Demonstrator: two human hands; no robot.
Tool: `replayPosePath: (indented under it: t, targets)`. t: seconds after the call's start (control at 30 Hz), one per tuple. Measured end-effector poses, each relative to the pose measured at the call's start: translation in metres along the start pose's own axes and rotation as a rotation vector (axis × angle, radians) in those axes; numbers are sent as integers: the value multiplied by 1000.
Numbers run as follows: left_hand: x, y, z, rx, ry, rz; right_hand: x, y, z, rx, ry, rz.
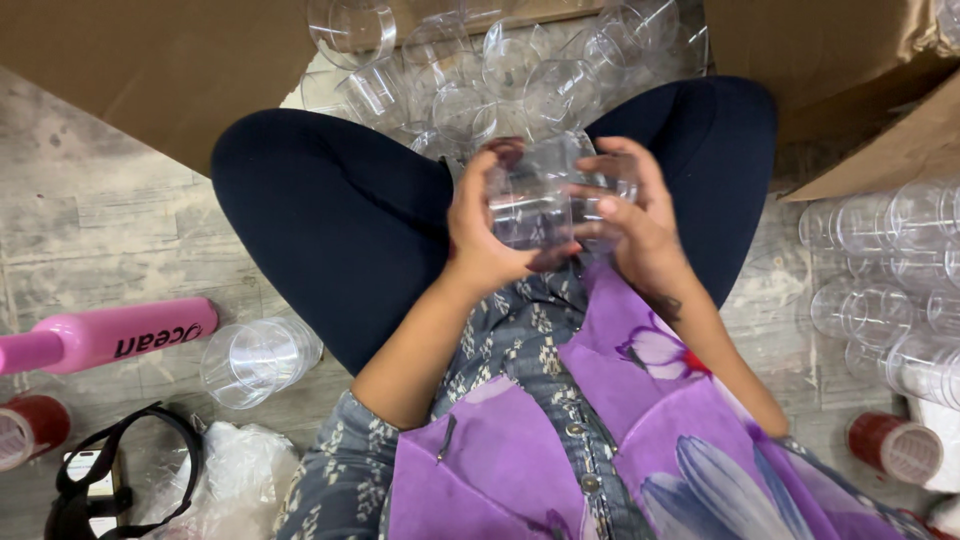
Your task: The person sits on the floor among cardboard boxes full of clear plastic cups and lids. They pick up a cup, place a lid on it, press the lid down to secure it, and set the finished container aside, repeating this with one container at a time.
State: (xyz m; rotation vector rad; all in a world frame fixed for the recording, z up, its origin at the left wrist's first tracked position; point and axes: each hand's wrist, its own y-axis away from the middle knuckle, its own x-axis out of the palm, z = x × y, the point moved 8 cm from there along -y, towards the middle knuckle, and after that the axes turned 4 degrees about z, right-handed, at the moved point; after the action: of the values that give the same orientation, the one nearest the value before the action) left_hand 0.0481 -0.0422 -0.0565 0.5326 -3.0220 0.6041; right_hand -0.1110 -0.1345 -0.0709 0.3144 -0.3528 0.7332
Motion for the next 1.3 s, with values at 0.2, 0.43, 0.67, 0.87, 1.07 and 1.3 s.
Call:
replayPosePath:
  t: [0.2, 0.43, 0.67, 0.87, 1.07, 1.3]
  targets:
    - [-18, 6, 31, -268, 471, -64, 22, 15, 26, -244, 729, 161]
    - [12, 11, 27, -77, 127, 261, 42, 19, 34, -249, 935, 225]
    - [29, 18, 21, -251, -173, 489, -15, 57, 79, -332, 885, -131]
    - [45, 26, 27, -200, -723, 841, -143, 156, 140, -161, 1354, -774]
    - [44, 16, 16, -239, -714, 851, -249, 248, 122, 533, 1387, -1279]
    - [49, 18, 20, -278, -727, 835, -342, 265, 78, 577, 1295, -1354]
